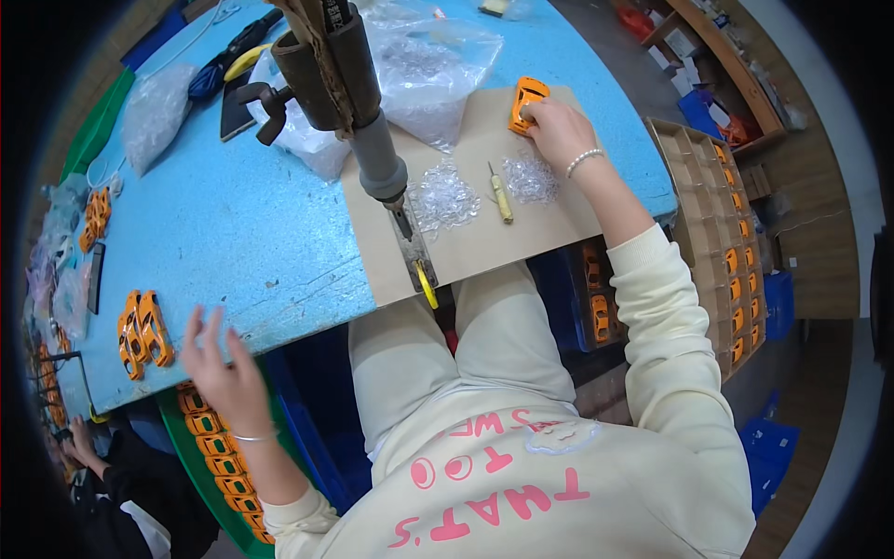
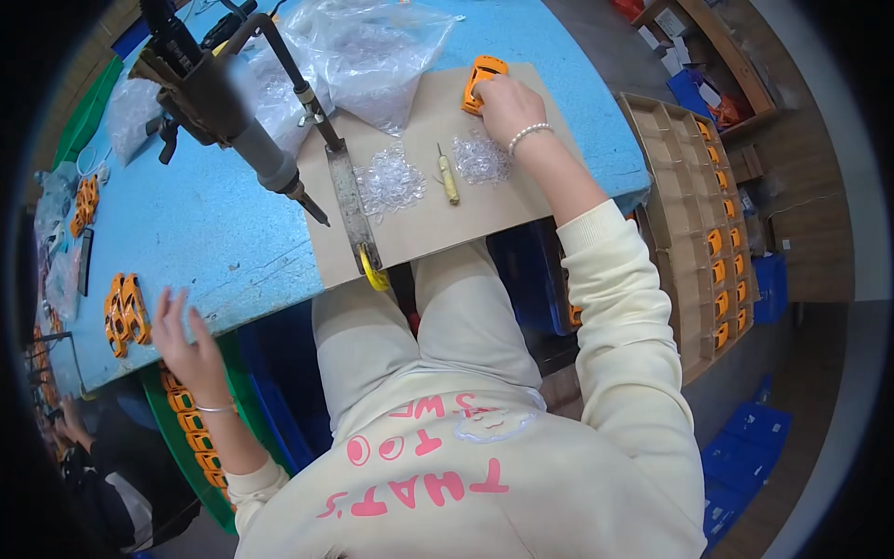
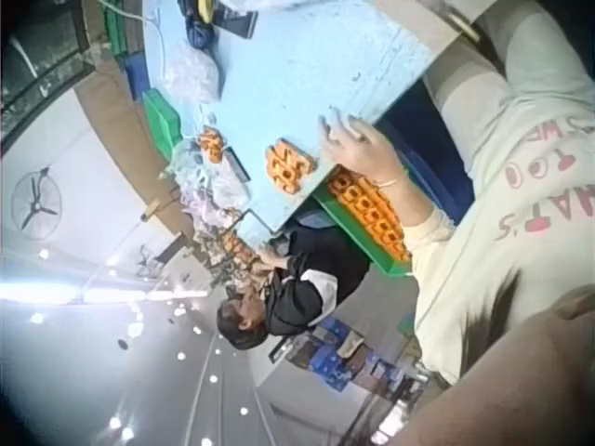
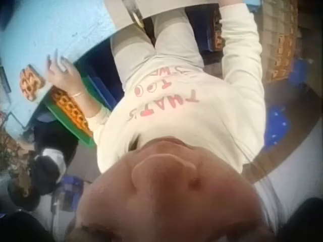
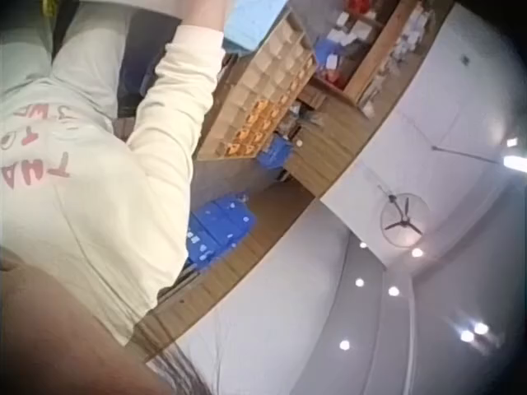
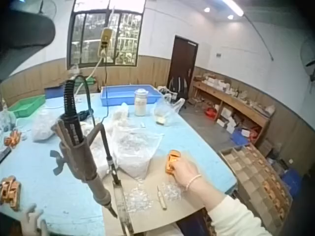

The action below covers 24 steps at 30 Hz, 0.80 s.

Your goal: Assembling small components into toy car bodies using a power tool and packing them into trays.

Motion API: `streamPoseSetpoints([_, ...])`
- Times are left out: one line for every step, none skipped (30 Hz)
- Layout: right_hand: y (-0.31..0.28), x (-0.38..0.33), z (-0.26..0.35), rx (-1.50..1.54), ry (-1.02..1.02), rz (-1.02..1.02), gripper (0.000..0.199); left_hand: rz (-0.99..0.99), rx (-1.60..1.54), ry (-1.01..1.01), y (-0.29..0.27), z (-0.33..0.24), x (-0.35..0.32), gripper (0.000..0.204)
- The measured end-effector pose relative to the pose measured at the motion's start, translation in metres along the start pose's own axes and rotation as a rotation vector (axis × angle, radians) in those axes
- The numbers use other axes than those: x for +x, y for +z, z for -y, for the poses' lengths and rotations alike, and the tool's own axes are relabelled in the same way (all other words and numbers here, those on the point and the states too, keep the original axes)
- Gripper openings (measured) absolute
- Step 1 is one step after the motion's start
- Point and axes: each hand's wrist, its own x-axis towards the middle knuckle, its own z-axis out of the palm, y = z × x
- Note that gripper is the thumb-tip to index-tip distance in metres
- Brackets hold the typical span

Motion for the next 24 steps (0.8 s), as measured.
streamPoseSetpoints([-0.002, -0.005, -0.009, 0.105, -0.022, -0.067, 0.025, 0.015, -0.093, 0.040, 0.002, -0.022, -0.007, 0.026])
streamPoseSetpoints([-0.003, -0.006, -0.017, 0.213, -0.043, -0.144, 0.024, 0.086, -0.272, 0.094, 0.005, -0.040, -0.012, 0.025])
streamPoseSetpoints([-0.005, -0.008, -0.025, 0.319, -0.063, -0.223, 0.022, 0.156, -0.453, 0.151, 0.010, -0.057, -0.016, 0.024])
streamPoseSetpoints([-0.014, -0.019, -0.016, 0.327, -0.076, -0.213, 0.022, 0.300, -0.682, 0.145, 0.007, -0.072, -0.024, 0.023])
streamPoseSetpoints([-0.023, -0.041, -0.011, 0.610, -0.083, -0.183, 0.020, 0.443, -0.913, 0.137, 0.006, -0.086, -0.030, 0.022])
streamPoseSetpoints([-0.034, -0.071, -0.003, 0.892, -0.085, -0.148, 0.019, 0.593, -1.098, 0.005, 0.008, -0.099, -0.040, 0.024])
streamPoseSetpoints([-0.044, -0.102, 0.003, 1.165, -0.077, -0.116, 0.018, 0.743, -1.290, -0.126, 0.013, -0.114, -0.048, 0.027])
streamPoseSetpoints([-0.050, -0.135, 0.011, 1.400, -0.049, -0.033, 0.021, 0.833, -1.546, -0.373, 0.016, -0.133, -0.051, 0.033])
streamPoseSetpoints([-0.054, -0.168, 0.016, 1.630, -0.010, 0.044, 0.024, 0.923, -1.795, -0.628, 0.021, -0.153, -0.051, 0.043])
streamPoseSetpoints([-0.051, -0.192, 0.024, 1.840, -0.073, 0.140, 0.027, 0.928, -1.794, -0.624, 0.026, -0.166, -0.054, 0.043])
streamPoseSetpoints([-0.044, -0.211, 0.033, 2.045, -0.137, 0.241, 0.030, 0.931, -1.987, -0.761, 0.031, -0.178, -0.057, 0.046])
streamPoseSetpoints([-0.034, -0.229, 0.041, 2.140, -0.137, 0.420, 0.030, 0.918, -2.175, -0.905, 0.035, -0.187, -0.059, 0.049])
streamPoseSetpoints([-0.026, -0.239, 0.046, 2.225, -0.137, 0.609, 0.029, 0.892, -2.359, -1.056, 0.036, -0.190, -0.061, 0.053])
streamPoseSetpoints([-0.024, -0.238, 0.049, 2.230, -0.141, 0.610, 0.029, 0.890, -2.353, -1.055, 0.036, -0.191, -0.062, 0.053])
streamPoseSetpoints([-0.024, -0.236, 0.051, 2.125, -0.079, 0.708, 0.029, 0.782, -2.324, -1.147, 0.036, -0.191, -0.063, 0.048])
streamPoseSetpoints([-0.024, -0.233, 0.053, 2.015, -0.019, 0.805, 0.029, 0.669, -2.289, -1.237, 0.035, -0.190, -0.063, 0.045])
streamPoseSetpoints([-0.025, -0.230, 0.053, 1.902, 0.035, 0.896, 0.028, 0.554, -2.249, -1.318, 0.034, -0.189, -0.064, 0.044])
streamPoseSetpoints([-0.027, -0.216, 0.047, 1.765, -0.003, 0.727, 0.026, 0.547, -2.246, -1.316, 0.033, -0.185, -0.065, 0.044])
streamPoseSetpoints([-0.028, -0.194, 0.039, 1.623, -0.040, 0.565, 0.023, 0.523, -2.192, -1.316, 0.033, -0.177, -0.067, 0.040])
streamPoseSetpoints([-0.021, -0.170, 0.026, 1.429, 0.020, 0.386, 0.019, 0.496, -2.140, -1.314, 0.034, -0.168, -0.069, 0.037])
streamPoseSetpoints([-0.013, -0.142, 0.012, 1.227, 0.083, 0.207, 0.016, 0.481, -2.091, -1.312, 0.035, -0.163, -0.070, 0.034])
streamPoseSetpoints([-0.007, -0.110, 0.001, 0.990, 0.064, 0.043, 0.015, 0.476, -2.091, -1.306, 0.037, -0.158, -0.073, 0.034])
streamPoseSetpoints([-0.003, -0.080, -0.007, 0.749, 0.046, -0.117, 0.014, 0.450, -2.061, -1.341, 0.040, -0.154, -0.076, 0.032])
streamPoseSetpoints([0.002, -0.056, -0.010, 0.711, 0.032, -0.133, 0.015, 0.423, -2.030, -1.380, 0.042, -0.150, -0.080, 0.031])
